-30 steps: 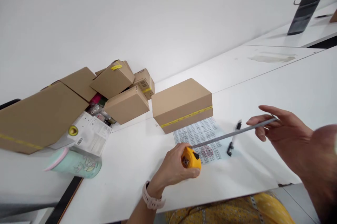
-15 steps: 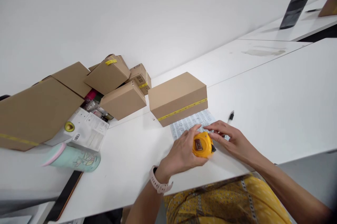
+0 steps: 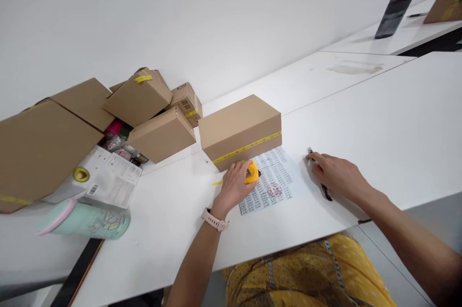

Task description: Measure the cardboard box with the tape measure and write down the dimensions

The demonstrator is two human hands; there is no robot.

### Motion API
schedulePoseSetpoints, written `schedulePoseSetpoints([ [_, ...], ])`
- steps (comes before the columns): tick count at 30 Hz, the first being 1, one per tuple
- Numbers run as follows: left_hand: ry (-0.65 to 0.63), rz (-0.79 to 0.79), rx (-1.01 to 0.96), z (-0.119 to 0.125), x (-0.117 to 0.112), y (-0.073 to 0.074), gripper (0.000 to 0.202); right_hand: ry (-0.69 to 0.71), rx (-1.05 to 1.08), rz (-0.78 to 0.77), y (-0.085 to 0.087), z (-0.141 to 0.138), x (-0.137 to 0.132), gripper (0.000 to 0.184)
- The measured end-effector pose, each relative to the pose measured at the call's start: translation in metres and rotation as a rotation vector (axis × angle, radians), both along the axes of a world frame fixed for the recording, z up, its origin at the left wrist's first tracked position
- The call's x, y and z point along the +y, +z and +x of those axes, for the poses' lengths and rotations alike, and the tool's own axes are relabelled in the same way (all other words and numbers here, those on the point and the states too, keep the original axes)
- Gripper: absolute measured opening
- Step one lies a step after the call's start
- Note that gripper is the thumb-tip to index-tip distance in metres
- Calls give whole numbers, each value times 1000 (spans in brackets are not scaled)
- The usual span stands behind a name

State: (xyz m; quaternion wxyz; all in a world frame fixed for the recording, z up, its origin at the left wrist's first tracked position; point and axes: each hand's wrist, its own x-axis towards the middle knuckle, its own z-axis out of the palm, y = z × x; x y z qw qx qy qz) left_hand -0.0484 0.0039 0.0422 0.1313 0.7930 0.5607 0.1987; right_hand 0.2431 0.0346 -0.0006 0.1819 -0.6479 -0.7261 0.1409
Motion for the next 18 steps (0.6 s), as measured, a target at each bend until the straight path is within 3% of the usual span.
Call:
schedulePoseSetpoints([
  [2, -11, 42, 3, 6, -5, -5, 45, 1, 137, -27, 0, 10, -1, 32],
  [4, -62, 79, 1, 17, -15, -12, 41, 34, 447, -83, -1, 21, -5, 33],
  [6, -204, 89, 6, 30, -26, -21, 37, 82, 782, -125, -1, 31, -14, 31],
  [8, -375, 80, 33, 40, -34, -31, 37, 108, 961, -105, 0, 36, -25, 28],
  [11, -487, 47, 91, 47, -38, -43, 41, 74, 995, -1, 3, 33, -41, 27],
  [15, -469, 11, 119, 52, -31, -47, 44, -73, 908, 148, 9, 15, -51, 28],
  [18, -451, 38, 117, 55, -28, -48, 45, -165, 940, 106, 11, -1, -47, 34],
])
